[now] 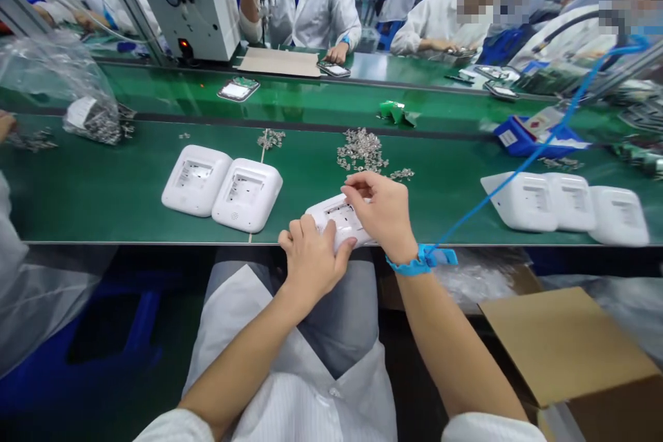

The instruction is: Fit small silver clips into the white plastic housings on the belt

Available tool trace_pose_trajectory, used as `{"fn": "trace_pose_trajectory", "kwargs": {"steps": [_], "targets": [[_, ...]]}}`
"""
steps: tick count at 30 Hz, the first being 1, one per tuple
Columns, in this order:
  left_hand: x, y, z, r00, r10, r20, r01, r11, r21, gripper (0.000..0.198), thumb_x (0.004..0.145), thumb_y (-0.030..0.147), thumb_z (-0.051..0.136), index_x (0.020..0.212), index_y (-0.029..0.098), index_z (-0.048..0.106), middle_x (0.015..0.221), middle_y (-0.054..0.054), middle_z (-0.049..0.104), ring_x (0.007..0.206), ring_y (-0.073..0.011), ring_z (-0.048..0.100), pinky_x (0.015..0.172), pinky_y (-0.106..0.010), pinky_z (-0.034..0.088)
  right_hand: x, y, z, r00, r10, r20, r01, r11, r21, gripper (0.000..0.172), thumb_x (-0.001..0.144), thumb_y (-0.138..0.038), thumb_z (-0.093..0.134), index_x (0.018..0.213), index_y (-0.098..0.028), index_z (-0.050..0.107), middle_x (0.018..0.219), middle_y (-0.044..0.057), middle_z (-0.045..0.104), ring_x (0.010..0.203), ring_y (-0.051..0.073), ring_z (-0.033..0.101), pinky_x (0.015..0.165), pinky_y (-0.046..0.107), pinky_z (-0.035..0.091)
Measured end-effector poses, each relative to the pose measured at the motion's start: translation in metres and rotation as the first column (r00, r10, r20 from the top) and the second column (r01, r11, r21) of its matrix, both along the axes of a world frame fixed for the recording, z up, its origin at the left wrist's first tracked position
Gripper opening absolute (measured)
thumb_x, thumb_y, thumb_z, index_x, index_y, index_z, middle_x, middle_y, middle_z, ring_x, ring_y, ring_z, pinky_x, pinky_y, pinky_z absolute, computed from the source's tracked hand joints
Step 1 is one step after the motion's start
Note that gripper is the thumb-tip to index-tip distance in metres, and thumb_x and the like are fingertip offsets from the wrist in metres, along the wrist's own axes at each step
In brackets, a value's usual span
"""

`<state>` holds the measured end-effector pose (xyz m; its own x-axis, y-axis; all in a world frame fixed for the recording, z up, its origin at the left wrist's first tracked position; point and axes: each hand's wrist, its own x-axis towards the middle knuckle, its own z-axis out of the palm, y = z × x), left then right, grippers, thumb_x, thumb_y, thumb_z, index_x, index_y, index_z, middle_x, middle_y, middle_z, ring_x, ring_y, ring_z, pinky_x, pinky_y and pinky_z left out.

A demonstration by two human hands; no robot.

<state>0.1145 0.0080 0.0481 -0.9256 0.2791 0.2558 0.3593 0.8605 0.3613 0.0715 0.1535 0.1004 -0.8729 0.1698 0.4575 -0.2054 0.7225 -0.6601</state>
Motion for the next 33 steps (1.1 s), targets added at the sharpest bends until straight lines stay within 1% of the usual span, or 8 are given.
{"fn": "trace_pose_trajectory", "kwargs": {"steps": [2,3,5,9,12,20,28,33], "targets": [[-0.006,-0.006,0.003,1.0,0.026,0.001,-0.026,1.0,-0.001,0.058,0.099,0.064,0.036,0.11,0.017,0.07,0.104,-0.017,0.05,0.097,-0.0325,0.043,0.081,-0.049,0.037,-0.006,0.005,-0.001,0.995,0.095,0.022,-0.097,0.989,0.114,0.011,0.087,-0.026,0.066,0.095,-0.02,0.067,0.082,0.002,0.074,0.072,0.02,0.072,0.071,0.03,0.056],[-0.009,-0.009,0.004,0.999,0.04,-0.003,-0.04,0.999,-0.006,0.059,0.099,0.063,0.035,0.111,0.016,0.07,0.105,-0.017,0.05,0.098,-0.033,0.043,0.082,-0.05,0.037,-0.009,0.007,-0.001,0.989,0.143,0.033,-0.147,0.974,0.173,0.014,0.088,-0.022,0.063,0.102,-0.019,0.067,0.084,0.002,0.074,0.075,0.019,0.072,0.073,0.03,0.055],[-0.013,-0.014,0.005,0.998,0.064,-0.008,-0.064,0.998,-0.017,0.062,0.1,0.063,0.032,0.112,0.015,0.069,0.105,-0.018,0.05,0.099,-0.0338,0.043,0.082,-0.05,0.037,-0.017,0.008,-0.001,0.97,0.236,0.058,-0.242,0.922,0.301,0.02,0.09,-0.017,0.06,0.108,-0.018,0.067,0.087,0.003,0.075,0.077,0.02,0.071,0.074,0.03,0.053],[-0.014,-0.019,0.006,0.996,0.09,0.013,-0.089,0.996,-0.031,0.061,0.101,0.062,0.031,0.117,0.016,0.069,0.106,-0.017,0.05,0.099,-0.0337,0.044,0.083,-0.051,0.037,-0.034,0.007,-0.004,0.922,0.355,0.154,-0.38,0.756,0.533,0.019,0.091,-0.011,0.057,0.088,-0.017,0.075,0.089,0.007,0.075,0.089,0.025,0.067,0.078,0.034,0.051],[-0.012,-0.019,0.007,0.996,0.089,0.018,-0.089,0.995,-0.042,0.06,0.101,0.061,0.03,0.118,0.017,0.068,0.107,-0.016,0.051,0.099,-0.0329,0.044,0.084,-0.05,0.037,-0.043,0.006,-0.009,0.904,0.365,0.221,-0.421,0.676,0.605,0.023,0.091,-0.008,0.057,0.088,-0.016,0.079,0.094,0.009,0.074,0.093,0.026,0.062,0.082,0.036,0.049],[-0.015,-0.018,0.007,0.998,0.058,0.011,-0.058,0.997,-0.054,0.064,0.101,0.062,0.03,0.119,0.013,0.068,0.108,-0.017,0.052,0.101,-0.0331,0.045,0.085,-0.051,0.038,-0.043,0.002,-0.008,0.882,0.359,0.305,-0.464,0.552,0.693,0.029,0.091,-0.002,0.052,0.095,-0.014,0.078,0.092,0.01,0.07,0.089,0.024,0.057,0.076,0.033,0.045],[-0.015,-0.018,0.007,1.0,0.019,0.011,-0.018,0.998,-0.052,0.063,0.102,0.059,0.031,0.121,0.01,0.067,0.109,-0.018,0.054,0.104,-0.0337,0.046,0.091,-0.054,0.037,-0.043,-0.001,-0.013,0.911,0.287,0.295,-0.41,0.575,0.707,0.021,0.091,-0.005,0.057,0.082,-0.016,0.073,0.093,0.01,0.068,0.085,0.022,0.057,0.071,0.031,0.041],[-0.016,-0.018,0.007,0.999,0.009,0.035,-0.008,0.999,-0.043,0.064,0.102,0.059,0.032,0.122,0.01,0.066,0.109,-0.018,0.055,0.105,-0.0341,0.047,0.091,-0.054,0.038,-0.039,0.002,-0.019,0.916,0.346,0.201,-0.389,0.65,0.653,0.019,0.093,-0.009,0.054,0.091,-0.016,0.072,0.093,0.009,0.071,0.088,0.022,0.061,0.074,0.03,0.043]]}}
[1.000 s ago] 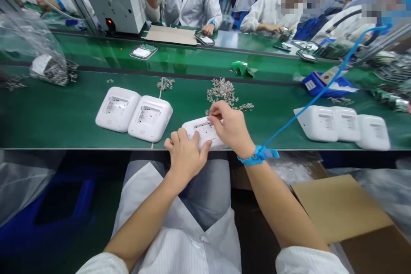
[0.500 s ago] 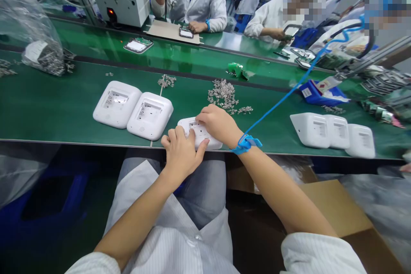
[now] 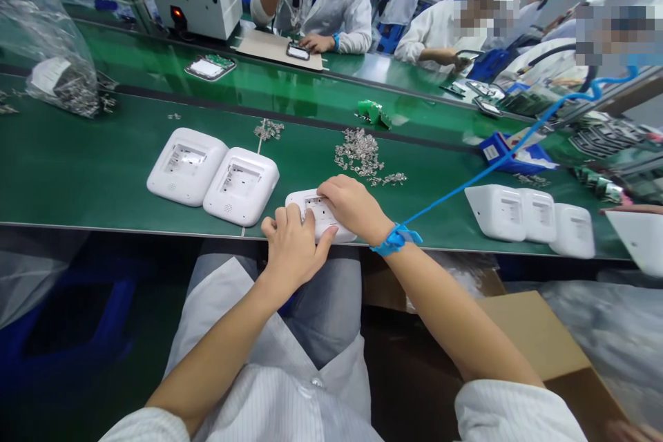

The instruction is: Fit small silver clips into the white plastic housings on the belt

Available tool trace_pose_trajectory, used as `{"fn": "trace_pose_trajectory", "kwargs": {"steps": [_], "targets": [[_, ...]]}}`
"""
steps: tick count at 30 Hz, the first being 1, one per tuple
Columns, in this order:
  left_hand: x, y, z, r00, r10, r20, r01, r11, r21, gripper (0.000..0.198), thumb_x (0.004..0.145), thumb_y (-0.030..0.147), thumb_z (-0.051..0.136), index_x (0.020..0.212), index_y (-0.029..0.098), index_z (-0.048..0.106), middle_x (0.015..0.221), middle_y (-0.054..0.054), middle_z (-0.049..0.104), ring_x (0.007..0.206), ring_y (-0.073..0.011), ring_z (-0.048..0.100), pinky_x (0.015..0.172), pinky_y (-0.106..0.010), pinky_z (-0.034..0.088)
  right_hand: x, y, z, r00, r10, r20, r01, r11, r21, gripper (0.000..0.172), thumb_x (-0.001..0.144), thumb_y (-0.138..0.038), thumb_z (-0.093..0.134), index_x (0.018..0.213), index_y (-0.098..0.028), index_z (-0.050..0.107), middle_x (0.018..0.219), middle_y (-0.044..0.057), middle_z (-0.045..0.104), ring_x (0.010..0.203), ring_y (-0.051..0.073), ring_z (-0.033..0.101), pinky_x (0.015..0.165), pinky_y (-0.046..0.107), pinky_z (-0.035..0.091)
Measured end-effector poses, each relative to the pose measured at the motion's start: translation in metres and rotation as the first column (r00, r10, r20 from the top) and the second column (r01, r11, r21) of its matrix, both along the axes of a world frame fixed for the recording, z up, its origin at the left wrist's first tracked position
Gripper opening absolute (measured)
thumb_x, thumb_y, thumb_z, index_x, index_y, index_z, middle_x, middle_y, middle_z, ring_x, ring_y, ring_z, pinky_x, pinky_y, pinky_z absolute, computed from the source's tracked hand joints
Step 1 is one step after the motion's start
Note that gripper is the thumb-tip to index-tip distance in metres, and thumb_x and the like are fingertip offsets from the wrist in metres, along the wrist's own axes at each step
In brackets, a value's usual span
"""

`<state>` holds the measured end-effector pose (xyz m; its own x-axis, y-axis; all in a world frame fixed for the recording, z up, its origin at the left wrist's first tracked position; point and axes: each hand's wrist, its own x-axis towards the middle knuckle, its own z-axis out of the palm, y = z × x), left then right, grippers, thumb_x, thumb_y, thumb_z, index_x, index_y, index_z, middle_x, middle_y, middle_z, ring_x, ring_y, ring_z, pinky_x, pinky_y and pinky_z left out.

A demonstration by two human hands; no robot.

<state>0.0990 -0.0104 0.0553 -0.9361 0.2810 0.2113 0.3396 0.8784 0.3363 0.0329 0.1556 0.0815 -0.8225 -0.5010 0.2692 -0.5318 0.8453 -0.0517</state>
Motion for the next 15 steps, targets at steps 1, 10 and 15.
{"fn": "trace_pose_trajectory", "kwargs": {"steps": [1,10,15], "targets": [[0.0,0.0,0.0,1.0,-0.002,0.002,0.002,1.0,0.002,0.063,0.102,0.059,0.032,0.122,0.009,0.066,0.109,-0.018,0.055,0.105,-0.034,0.047,0.091,-0.054,0.038,0.0012,0.0003,-0.0008,1.0,-0.002,-0.009,0.002,1.0,-0.02,0.019,0.093,-0.009,0.054,0.091,-0.016,0.071,0.091,0.008,0.071,0.086,0.022,0.061,0.073,0.03,0.043],[0.0016,0.0006,-0.0012,1.0,-0.009,-0.021,0.01,1.0,0.005,0.066,0.102,0.06,0.03,0.122,0.008,0.065,0.108,-0.017,0.055,0.104,-0.0334,0.046,0.091,-0.055,0.038,0.006,0.0012,-0.007,0.994,-0.03,-0.108,0.021,0.996,-0.088,0.02,0.093,-0.013,0.055,0.084,-0.017,0.073,0.08,0.006,0.071,0.075,0.019,0.062,0.068,0.028,0.043],[0.0015,0.0011,-0.0008,1.0,-0.009,-0.008,0.009,1.0,-0.001,0.066,0.102,0.06,0.031,0.122,0.008,0.065,0.108,-0.018,0.055,0.105,-0.0338,0.046,0.092,-0.055,0.038,0.0056,0.0016,-0.0076,0.997,-0.053,-0.057,0.049,0.996,-0.071,0.019,0.091,-0.014,0.058,0.082,-0.018,0.075,0.08,0.005,0.072,0.075,0.019,0.064,0.068,0.028,0.043]]}}
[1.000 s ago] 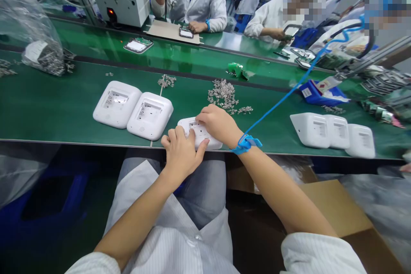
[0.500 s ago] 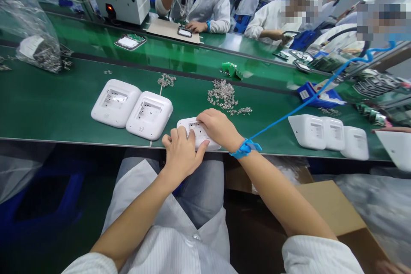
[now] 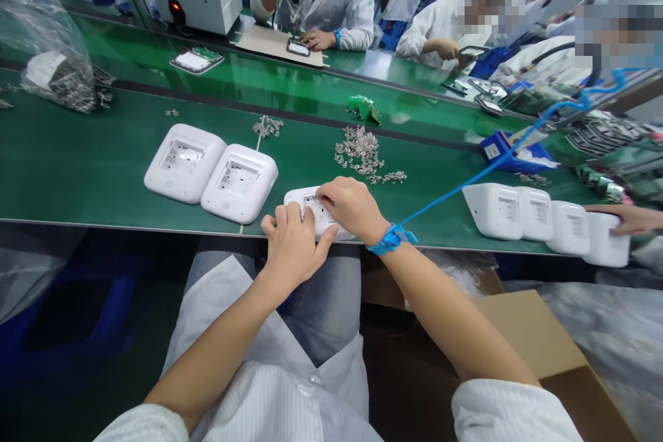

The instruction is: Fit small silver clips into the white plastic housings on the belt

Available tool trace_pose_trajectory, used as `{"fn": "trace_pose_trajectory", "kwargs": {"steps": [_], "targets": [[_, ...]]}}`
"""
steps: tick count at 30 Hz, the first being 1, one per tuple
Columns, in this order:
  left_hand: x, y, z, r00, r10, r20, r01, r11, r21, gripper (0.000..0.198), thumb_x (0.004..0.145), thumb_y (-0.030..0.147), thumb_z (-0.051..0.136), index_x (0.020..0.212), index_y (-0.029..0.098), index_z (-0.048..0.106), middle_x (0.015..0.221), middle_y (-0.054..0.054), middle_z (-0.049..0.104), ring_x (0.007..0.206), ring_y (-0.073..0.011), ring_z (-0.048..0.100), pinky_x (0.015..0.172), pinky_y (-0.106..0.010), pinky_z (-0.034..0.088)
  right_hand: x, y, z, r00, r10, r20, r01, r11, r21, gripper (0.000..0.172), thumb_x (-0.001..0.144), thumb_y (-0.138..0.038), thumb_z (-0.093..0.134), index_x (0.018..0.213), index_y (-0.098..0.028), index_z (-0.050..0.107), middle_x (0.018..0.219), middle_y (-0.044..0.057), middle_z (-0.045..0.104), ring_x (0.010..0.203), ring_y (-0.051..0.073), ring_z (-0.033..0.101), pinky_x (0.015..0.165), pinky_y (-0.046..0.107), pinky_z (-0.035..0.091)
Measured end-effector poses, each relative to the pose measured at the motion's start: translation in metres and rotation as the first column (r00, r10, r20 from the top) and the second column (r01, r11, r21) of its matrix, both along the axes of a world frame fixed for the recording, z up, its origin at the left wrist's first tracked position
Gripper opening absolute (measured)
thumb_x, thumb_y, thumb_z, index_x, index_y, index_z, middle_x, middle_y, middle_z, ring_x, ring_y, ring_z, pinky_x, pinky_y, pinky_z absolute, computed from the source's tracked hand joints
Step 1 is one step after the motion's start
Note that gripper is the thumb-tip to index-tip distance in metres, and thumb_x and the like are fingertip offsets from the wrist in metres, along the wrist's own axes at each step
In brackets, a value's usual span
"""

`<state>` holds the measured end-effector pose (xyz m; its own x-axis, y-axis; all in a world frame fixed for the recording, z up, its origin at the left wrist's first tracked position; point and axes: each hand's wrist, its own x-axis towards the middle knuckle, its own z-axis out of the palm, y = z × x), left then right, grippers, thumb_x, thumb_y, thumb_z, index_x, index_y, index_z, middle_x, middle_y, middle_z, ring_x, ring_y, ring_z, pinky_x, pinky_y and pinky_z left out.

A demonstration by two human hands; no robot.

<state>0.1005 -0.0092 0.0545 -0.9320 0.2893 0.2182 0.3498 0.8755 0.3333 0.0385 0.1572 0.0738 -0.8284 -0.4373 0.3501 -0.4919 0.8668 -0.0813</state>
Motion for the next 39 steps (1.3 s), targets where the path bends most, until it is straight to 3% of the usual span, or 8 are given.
{"fn": "trace_pose_trajectory", "kwargs": {"steps": [8,13,15,17,21,26,33,39], "targets": [[-0.001,-0.002,0.003,1.0,-0.001,0.022,0.001,1.0,0.011,0.064,0.102,0.06,0.032,0.118,0.009,0.067,0.109,-0.018,0.055,0.105,-0.0342,0.046,0.09,-0.055,0.039,0.0,-0.003,0.004,0.998,0.042,0.05,-0.047,0.992,0.116,0.022,0.092,-0.012,0.055,0.084,-0.018,0.075,0.08,0.007,0.071,0.077,0.021,0.061,0.068,0.03,0.04],[0.001,-0.005,0.003,1.0,-0.002,-0.001,0.002,0.999,0.032,0.062,0.102,0.059,0.035,0.116,0.009,0.069,0.108,-0.018,0.056,0.105,-0.0343,0.047,0.09,-0.054,0.039,0.001,0.002,0.007,0.998,0.02,-0.054,-0.018,1.0,0.022,0.014,0.095,-0.019,0.054,0.09,-0.017,0.068,0.089,0.01,0.067,0.088,0.025,0.056,0.078,0.035,0.043],[0.001,-0.007,0.003,1.0,-0.005,-0.009,0.005,0.999,0.035,0.062,0.101,0.059,0.036,0.115,0.009,0.07,0.108,-0.019,0.056,0.105,-0.0344,0.047,0.089,-0.053,0.039,-0.003,0.0,0.01,0.996,-0.028,-0.088,0.037,0.994,0.103,0.011,0.094,-0.027,0.062,0.091,-0.017,0.065,0.089,0.011,0.065,0.091,0.029,0.052,0.079,0.038,0.04],[0.001,-0.01,0.002,1.0,0.007,-0.017,-0.006,1.0,0.03,0.064,0.101,0.059,0.036,0.116,0.008,0.069,0.108,-0.019,0.056,0.105,-0.0347,0.047,0.088,-0.052,0.039,-0.01,-0.006,0.014,0.992,-0.068,-0.108,0.089,0.976,0.201,0.021,0.093,-0.037,0.068,0.087,-0.017,0.063,0.086,0.011,0.064,0.091,0.03,0.05,0.077,0.038,0.036],[-0.001,-0.018,0.002,0.997,0.059,-0.044,-0.059,0.998,0.0,0.066,0.102,0.059,0.034,0.12,0.005,0.068,0.108,-0.019,0.056,0.104,-0.035,0.047,0.089,-0.052,0.04,-0.029,-0.033,0.019,0.983,-0.09,-0.16,0.133,0.95,0.283,0.037,0.09,-0.052,0.073,0.081,-0.017,0.062,0.08,0.012,0.062,0.087,0.03,0.049,0.073,0.038,0.033],[-0.003,-0.027,0.003,0.991,0.103,-0.084,-0.106,0.994,-0.027,0.061,0.101,0.058,0.04,0.111,0.005,0.07,0.105,-0.017,0.056,0.102,-0.0333,0.048,0.089,-0.052,0.041,-0.043,-0.074,0.025,0.995,-0.062,-0.08,0.084,0.951,0.298,0.031,0.088,-0.043,0.079,0.08,-0.016,0.065,0.077,0.01,0.064,0.082,0.027,0.052,0.067,0.035,0.033],[-0.01,-0.05,-0.003,0.972,0.204,-0.114,-0.211,0.976,-0.054,0.052,0.1,0.051,0.046,0.11,0.005,0.069,0.104,-0.017,0.057,0.102,-0.0333,0.049,0.088,-0.051,0.041,-0.059,-0.126,0.021,0.997,-0.07,-0.02,0.072,0.968,0.239,0.023,0.091,-0.037,0.075,0.084,-0.017,0.067,0.083,0.01,0.067,0.081,0.025,0.057,0.062,0.034,0.031],[-0.027,-0.09,0.007,0.928,0.359,-0.099,-0.372,0.913,-0.17,0.06,0.1,0.053,0.043,0.119,0.0,0.064,0.107,-0.021,0.056,0.1,-0.0347,0.049,0.087,-0.053,0.041,-0.089,-0.178,0.013,0.999,0.017,-0.043,-0.011,0.99,0.143,0.034,0.093,-0.049,0.071,0.091,-0.016,0.067,0.089,0.011,0.067,0.086,0.026,0.057,0.071,0.034,0.037]]}}
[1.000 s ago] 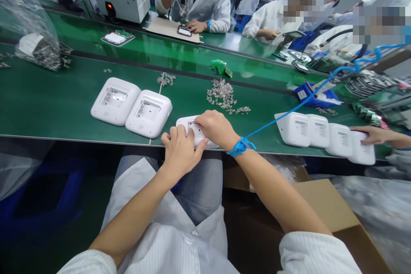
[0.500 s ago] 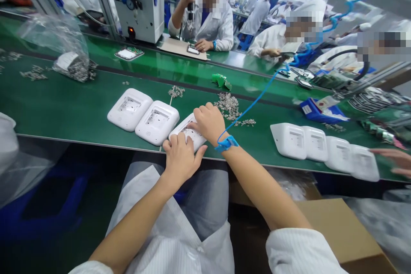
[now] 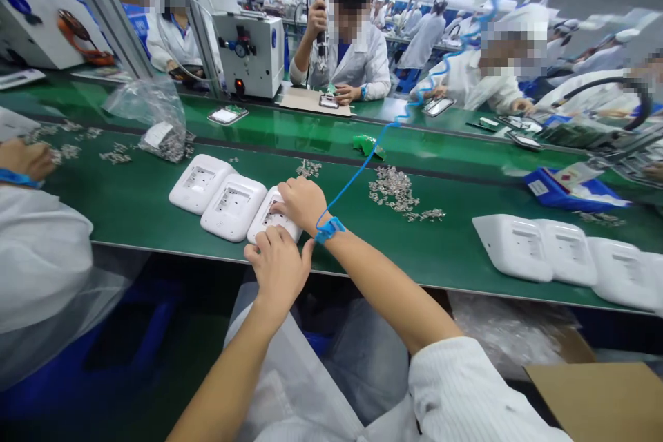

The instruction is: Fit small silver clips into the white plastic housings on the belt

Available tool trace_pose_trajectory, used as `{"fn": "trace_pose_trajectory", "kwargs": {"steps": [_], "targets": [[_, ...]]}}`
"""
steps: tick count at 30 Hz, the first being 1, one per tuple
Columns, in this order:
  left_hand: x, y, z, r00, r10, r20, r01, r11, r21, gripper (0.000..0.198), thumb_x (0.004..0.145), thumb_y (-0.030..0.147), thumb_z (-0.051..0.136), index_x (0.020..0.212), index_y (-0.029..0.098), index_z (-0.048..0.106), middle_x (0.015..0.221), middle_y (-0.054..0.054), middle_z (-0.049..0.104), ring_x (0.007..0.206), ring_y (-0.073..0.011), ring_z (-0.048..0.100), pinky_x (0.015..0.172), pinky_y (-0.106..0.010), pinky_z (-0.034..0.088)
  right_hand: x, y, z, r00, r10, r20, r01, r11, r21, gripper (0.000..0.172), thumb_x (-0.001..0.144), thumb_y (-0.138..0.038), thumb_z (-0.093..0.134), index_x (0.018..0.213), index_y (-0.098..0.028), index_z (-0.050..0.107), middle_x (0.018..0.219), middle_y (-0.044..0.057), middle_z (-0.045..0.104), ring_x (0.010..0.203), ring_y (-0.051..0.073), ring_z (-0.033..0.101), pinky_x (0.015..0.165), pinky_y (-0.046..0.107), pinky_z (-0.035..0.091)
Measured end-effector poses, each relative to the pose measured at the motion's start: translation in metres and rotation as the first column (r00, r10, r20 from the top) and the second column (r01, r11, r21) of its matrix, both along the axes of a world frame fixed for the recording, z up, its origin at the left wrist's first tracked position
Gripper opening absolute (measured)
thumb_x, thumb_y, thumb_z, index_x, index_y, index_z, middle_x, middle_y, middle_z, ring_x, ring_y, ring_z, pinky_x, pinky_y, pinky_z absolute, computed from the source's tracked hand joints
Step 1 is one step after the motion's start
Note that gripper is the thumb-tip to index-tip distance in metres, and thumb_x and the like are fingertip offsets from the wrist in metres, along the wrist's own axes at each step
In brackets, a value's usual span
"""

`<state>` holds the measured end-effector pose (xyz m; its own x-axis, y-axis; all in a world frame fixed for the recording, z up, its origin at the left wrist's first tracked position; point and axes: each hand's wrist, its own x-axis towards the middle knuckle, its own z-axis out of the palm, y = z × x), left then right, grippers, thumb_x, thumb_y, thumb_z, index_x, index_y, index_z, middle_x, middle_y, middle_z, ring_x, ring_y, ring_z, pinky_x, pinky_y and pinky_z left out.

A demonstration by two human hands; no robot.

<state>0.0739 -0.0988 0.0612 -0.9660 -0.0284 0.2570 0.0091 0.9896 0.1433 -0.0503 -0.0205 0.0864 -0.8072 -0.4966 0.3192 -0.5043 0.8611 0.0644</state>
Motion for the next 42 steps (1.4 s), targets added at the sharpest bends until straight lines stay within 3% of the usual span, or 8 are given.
{"fn": "trace_pose_trajectory", "kwargs": {"steps": [7,12,15,20,25,31,38,42], "targets": [[-0.016,-0.029,0.007,0.986,0.138,-0.097,-0.134,0.99,0.05,0.069,0.1,0.058,0.038,0.124,-0.003,0.06,0.105,-0.023,0.058,0.099,-0.0373,0.05,0.087,-0.056,0.039,0.03,0.142,-0.035,0.889,-0.417,-0.191,0.334,0.874,-0.353,0.045,0.1,-0.052,0.05,0.112,-0.012,0.067,0.109,0.018,0.068,0.105,0.033,0.058,0.094,0.044,0.041],[-0.003,-0.004,-0.007,0.956,-0.066,-0.285,0.188,0.886,0.424,0.041,0.097,0.015,0.035,0.135,0.01,0.052,0.119,-0.02,0.059,0.107,-0.0318,0.053,0.089,-0.048,0.042,0.109,0.327,-0.056,0.204,-0.977,-0.066,0.888,0.213,-0.407,0.07,0.083,-0.05,0.063,0.13,0.002,0.059,0.127,0.036,0.058,0.121,0.051,0.051,0.096,0.059,0.04],[0.011,0.021,-0.021,0.885,-0.302,-0.355,0.463,0.649,0.603,0.046,0.088,-0.001,0.029,0.124,0.015,0.052,0.108,-0.012,0.063,0.1,-0.0238,0.058,0.088,-0.041,0.047,0.146,0.367,-0.059,0.148,-0.988,0.041,0.921,0.122,-0.369,0.064,0.087,-0.049,0.058,0.129,-0.001,0.061,0.116,0.032,0.065,0.109,0.047,0.061,0.088,0.054,0.045],[0.029,0.041,-0.039,0.799,-0.47,-0.376,0.567,0.378,0.732,0.045,0.091,0.0,0.031,0.127,0.021,0.048,0.115,-0.01,0.065,0.1,-0.0191,0.063,0.089,-0.038,0.054,0.154,0.338,-0.061,0.289,-0.956,-0.056,0.917,0.293,-0.27,0.05,0.089,-0.05,0.054,0.118,-0.011,0.068,0.104,0.023,0.07,0.105,0.042,0.063,0.087,0.052,0.042],[0.032,0.037,-0.037,0.865,-0.352,-0.359,0.456,0.248,0.855,0.034,0.098,0.011,0.036,0.13,0.021,0.041,0.129,-0.014,0.057,0.081,-0.0107,0.067,0.081,-0.033,0.059,0.133,0.259,-0.051,0.689,-0.724,0.023,0.702,0.659,-0.27,0.043,0.092,-0.05,0.052,0.11,-0.013,0.065,0.094,0.015,0.071,0.093,0.031,0.065,0.081,0.041,0.046],[0.027,0.023,-0.024,0.892,-0.247,-0.38,0.421,0.141,0.896,0.013,0.098,0.025,0.053,0.086,0.019,0.054,0.101,-0.006,0.062,0.091,-0.0169,0.072,0.079,-0.031,0.059,0.115,0.141,-0.024,0.927,-0.347,0.143,0.374,0.886,-0.274,0.027,0.097,-0.04,0.054,0.101,-0.016,0.065,0.09,0.013,0.071,0.083,0.029,0.066,0.075,0.04,0.051],[0.009,0.022,-0.006,0.947,-0.217,-0.236,0.188,-0.221,0.957,0.021,0.082,0.033,0.074,0.083,0.017,0.061,0.084,-0.002,0.067,0.065,-0.0121,0.066,0.067,-0.026,0.056,0.122,0.104,0.022,0.936,0.352,0.014,-0.271,0.744,-0.611,0.012,0.101,-0.027,0.059,0.103,-0.022,0.07,0.099,0.007,0.074,0.092,0.021,0.069,0.081,0.034,0.056],[-0.003,0.032,-0.007,0.943,-0.189,-0.275,0.275,-0.025,0.961,0.017,0.09,0.034,0.066,0.092,0.017,0.063,0.09,-0.004,0.067,0.074,-0.0148,0.067,0.072,-0.029,0.055,0.108,0.117,0.027,0.94,0.333,-0.075,-0.318,0.772,-0.55,0.013,0.1,-0.023,0.061,0.095,-0.021,0.073,0.092,0.006,0.073,0.086,0.019,0.069,0.076,0.032,0.056]]}}
